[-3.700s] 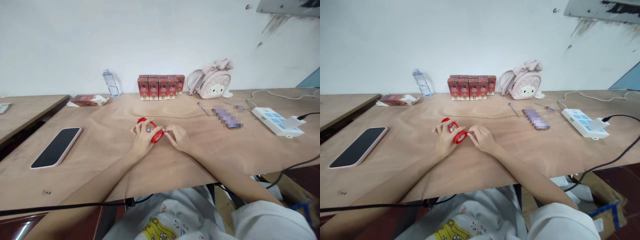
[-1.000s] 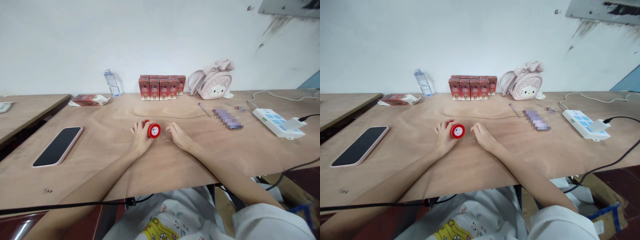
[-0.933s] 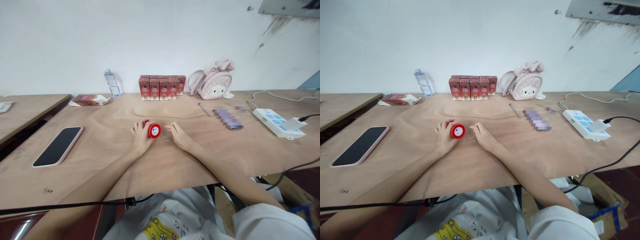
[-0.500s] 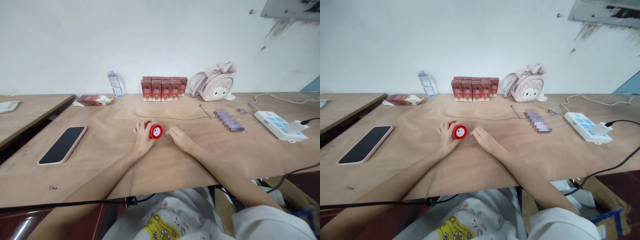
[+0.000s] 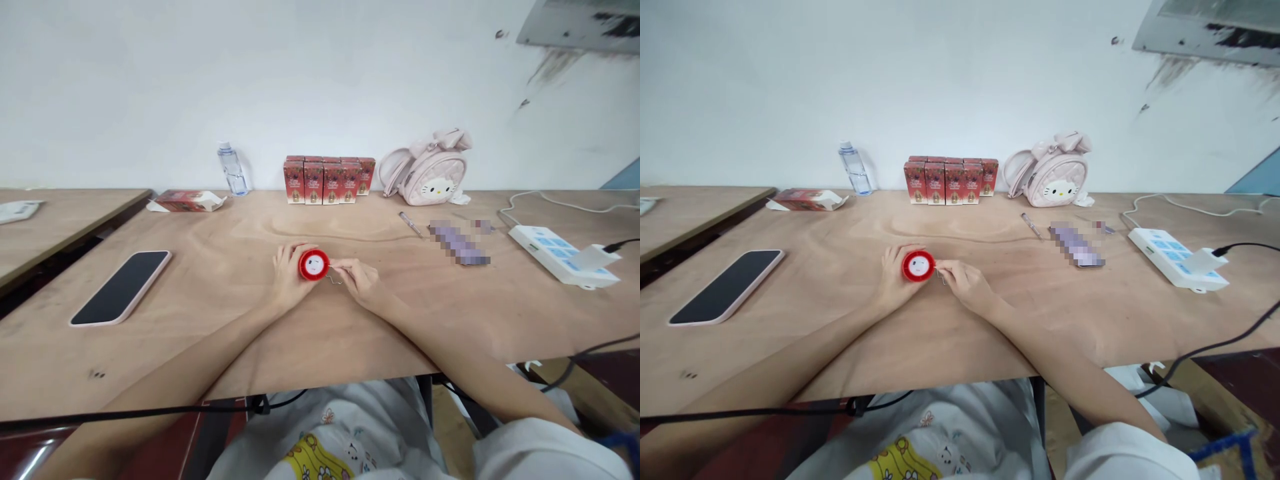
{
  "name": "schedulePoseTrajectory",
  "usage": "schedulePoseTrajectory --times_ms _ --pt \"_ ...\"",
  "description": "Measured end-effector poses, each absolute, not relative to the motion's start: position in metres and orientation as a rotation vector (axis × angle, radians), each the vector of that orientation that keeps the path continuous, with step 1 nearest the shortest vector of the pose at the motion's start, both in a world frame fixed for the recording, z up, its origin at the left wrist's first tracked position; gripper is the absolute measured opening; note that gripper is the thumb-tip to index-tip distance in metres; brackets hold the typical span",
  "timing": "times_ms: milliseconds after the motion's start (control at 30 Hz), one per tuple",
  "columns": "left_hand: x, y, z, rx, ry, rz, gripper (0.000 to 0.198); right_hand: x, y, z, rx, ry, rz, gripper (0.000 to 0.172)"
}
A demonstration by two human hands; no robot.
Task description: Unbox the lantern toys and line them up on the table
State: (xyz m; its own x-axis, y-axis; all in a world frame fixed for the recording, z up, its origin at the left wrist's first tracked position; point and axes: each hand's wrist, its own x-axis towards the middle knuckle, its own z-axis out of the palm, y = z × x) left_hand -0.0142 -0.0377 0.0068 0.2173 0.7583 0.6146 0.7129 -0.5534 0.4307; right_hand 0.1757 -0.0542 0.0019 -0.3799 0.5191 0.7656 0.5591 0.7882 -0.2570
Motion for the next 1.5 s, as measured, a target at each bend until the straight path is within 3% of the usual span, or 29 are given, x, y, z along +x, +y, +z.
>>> schedulePoseTrajectory --times_ms 233,967,1500 --pt "-0.008 -0.045 0.007 2.444 1.397 1.281 0.04 0.16 -0.064 -0.001 -0.87 -1.796 -0.047 0.012" --pt "-0.007 -0.052 0.008 2.617 1.619 1.19 0.04 0.156 -0.07 0.008 -0.834 -1.854 -0.245 0.007" --pt "-0.009 -0.05 0.001 2.774 1.549 1.343 0.034 0.163 -0.063 0.008 -0.684 -1.889 -0.09 0.01"
